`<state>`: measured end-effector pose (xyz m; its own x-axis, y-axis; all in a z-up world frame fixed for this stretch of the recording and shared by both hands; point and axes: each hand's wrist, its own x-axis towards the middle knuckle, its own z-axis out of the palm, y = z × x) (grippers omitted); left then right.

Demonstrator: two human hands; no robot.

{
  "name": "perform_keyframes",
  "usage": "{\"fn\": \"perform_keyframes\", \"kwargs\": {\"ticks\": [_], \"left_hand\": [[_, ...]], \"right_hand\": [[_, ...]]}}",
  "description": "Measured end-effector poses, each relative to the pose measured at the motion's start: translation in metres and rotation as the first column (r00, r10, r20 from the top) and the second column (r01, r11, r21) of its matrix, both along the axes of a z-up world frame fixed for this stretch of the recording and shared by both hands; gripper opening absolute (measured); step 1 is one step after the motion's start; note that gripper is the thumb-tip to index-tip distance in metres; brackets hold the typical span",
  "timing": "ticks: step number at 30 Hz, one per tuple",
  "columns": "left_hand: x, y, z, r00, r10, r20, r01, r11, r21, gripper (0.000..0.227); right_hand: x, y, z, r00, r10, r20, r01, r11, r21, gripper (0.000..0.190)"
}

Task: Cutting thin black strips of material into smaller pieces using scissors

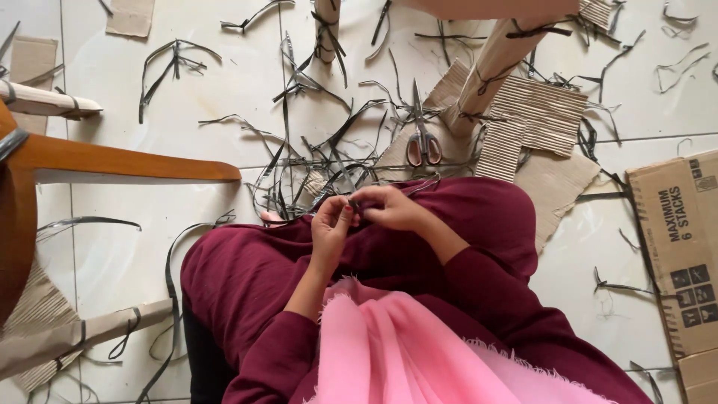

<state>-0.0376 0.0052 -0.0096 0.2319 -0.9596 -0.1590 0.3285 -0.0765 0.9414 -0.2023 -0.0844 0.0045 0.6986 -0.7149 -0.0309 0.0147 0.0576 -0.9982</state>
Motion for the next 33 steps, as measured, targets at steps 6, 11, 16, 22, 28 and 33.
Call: {"fn": "perform_keyframes", "kwargs": {"ticks": [6, 11, 16, 22, 28, 33], "left_hand": [[0.005, -0.002, 0.020, 0.993, 0.107, -0.039, -0.104, 0.992, 0.064, 0.016], [0.013, -0.002, 0.030, 0.989, 0.145, -0.009, -0.145, 0.989, 0.007, 0.014], [0.010, 0.003, 0.037, 0.985, 0.137, -0.108, -0.144, 0.988, -0.050, 0.023], [0.007, 0.004, 0.034, 0.984, 0.082, -0.155, -0.098, 0.990, -0.101, 0.037], [0.014, 0.005, 0.044, 0.990, 0.104, -0.096, -0.107, 0.994, -0.031, 0.036], [0.018, 0.005, 0.035, 0.995, 0.099, 0.030, -0.101, 0.989, 0.110, 0.017]], "right_hand": [[0.006, 0.004, 0.032, 1.000, -0.006, 0.028, 0.005, 1.000, 0.019, 0.021], [0.000, 0.013, 0.046, 0.998, -0.058, -0.024, 0.060, 0.995, 0.074, 0.022], [-0.002, 0.027, 0.037, 0.988, -0.097, 0.118, 0.056, 0.949, 0.309, 0.035], [0.005, 0.034, 0.019, 0.985, -0.120, 0.124, 0.052, 0.891, 0.451, 0.037], [0.016, 0.045, 0.023, 0.992, -0.087, 0.090, 0.025, 0.842, 0.539, 0.038], [0.020, 0.051, 0.023, 0.992, -0.113, 0.049, 0.072, 0.857, 0.510, 0.023]]}}
